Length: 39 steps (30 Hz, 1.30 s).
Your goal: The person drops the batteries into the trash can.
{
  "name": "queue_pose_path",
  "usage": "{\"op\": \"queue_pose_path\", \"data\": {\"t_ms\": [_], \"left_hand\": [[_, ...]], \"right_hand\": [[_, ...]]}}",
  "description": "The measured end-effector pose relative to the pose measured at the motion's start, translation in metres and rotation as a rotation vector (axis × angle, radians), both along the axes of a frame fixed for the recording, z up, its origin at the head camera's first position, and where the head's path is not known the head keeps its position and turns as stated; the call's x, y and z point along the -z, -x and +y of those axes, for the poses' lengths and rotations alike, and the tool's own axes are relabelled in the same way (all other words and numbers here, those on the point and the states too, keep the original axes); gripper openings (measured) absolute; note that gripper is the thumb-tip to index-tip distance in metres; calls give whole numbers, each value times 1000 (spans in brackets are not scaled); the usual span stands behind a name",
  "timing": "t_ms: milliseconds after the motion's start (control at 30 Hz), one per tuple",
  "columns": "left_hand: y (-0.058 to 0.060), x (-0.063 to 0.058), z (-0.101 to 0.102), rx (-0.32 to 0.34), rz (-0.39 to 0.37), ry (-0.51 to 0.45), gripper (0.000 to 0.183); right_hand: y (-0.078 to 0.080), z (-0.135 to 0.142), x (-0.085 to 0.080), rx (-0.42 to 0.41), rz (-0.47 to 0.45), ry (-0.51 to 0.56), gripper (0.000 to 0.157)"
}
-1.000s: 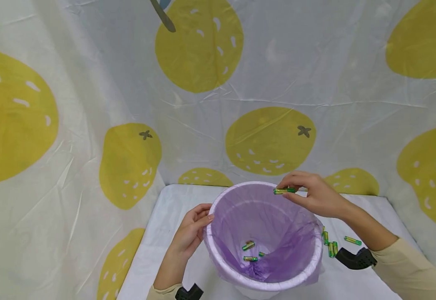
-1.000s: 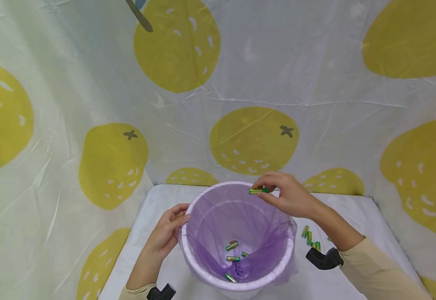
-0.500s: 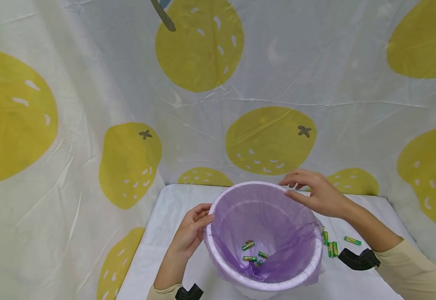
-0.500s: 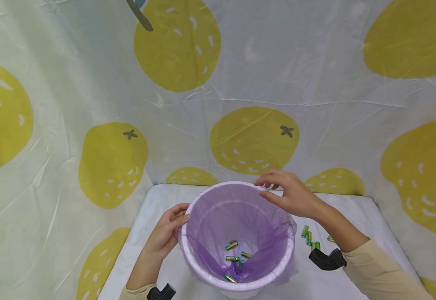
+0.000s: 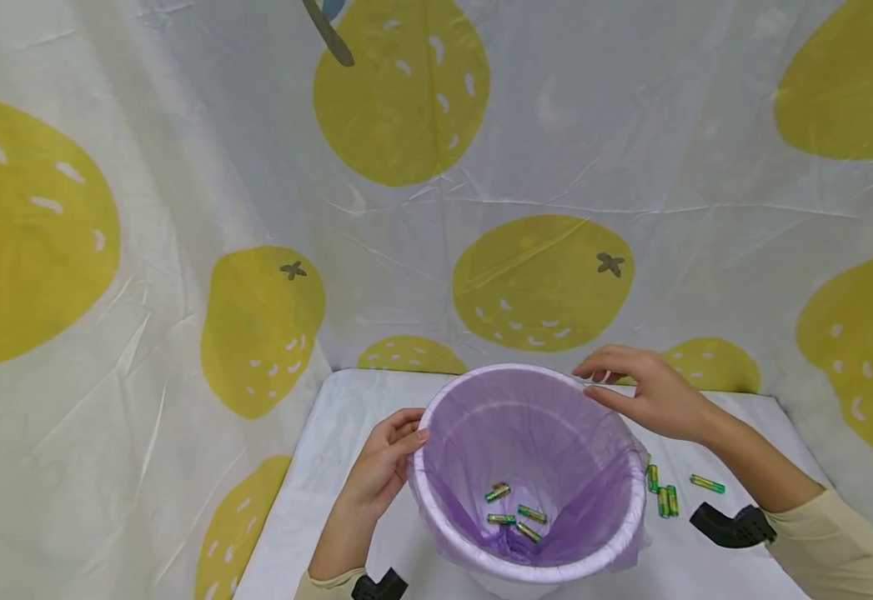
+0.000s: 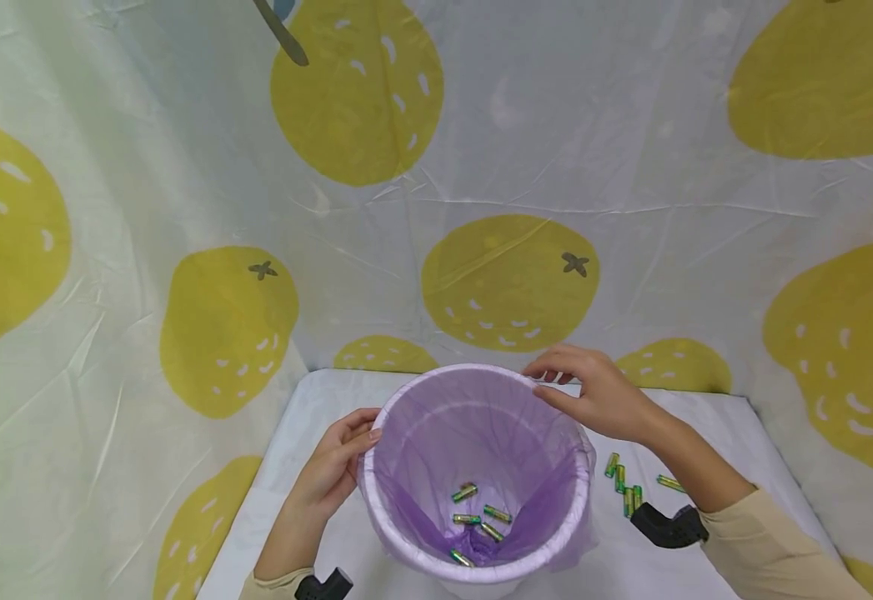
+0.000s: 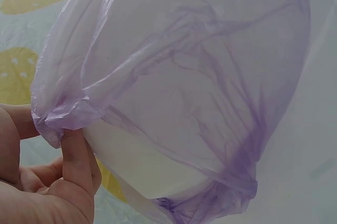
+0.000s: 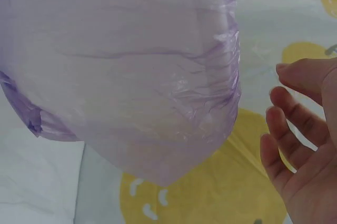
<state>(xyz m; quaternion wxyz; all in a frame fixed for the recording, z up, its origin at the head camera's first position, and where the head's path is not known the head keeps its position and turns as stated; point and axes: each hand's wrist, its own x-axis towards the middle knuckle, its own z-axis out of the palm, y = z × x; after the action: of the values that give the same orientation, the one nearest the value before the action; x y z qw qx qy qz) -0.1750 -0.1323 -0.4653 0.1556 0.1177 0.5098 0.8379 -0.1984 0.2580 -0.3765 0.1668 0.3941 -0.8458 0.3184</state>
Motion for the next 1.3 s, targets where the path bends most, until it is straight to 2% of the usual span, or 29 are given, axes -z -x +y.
{"op": "queue_pose_path", "data": {"t_ms": [300, 533, 1300], "left_hand": [[0, 0, 0, 1, 5, 1, 35], [0, -1, -1, 8, 5, -1, 34], [-2, -2, -1, 14, 8, -1, 35]], "right_hand": [[-6, 12, 3, 5, -12, 22, 39], [-9, 26, 11, 27, -2, 48, 44], [-23, 71, 39, 173, -83, 96, 40]]}}
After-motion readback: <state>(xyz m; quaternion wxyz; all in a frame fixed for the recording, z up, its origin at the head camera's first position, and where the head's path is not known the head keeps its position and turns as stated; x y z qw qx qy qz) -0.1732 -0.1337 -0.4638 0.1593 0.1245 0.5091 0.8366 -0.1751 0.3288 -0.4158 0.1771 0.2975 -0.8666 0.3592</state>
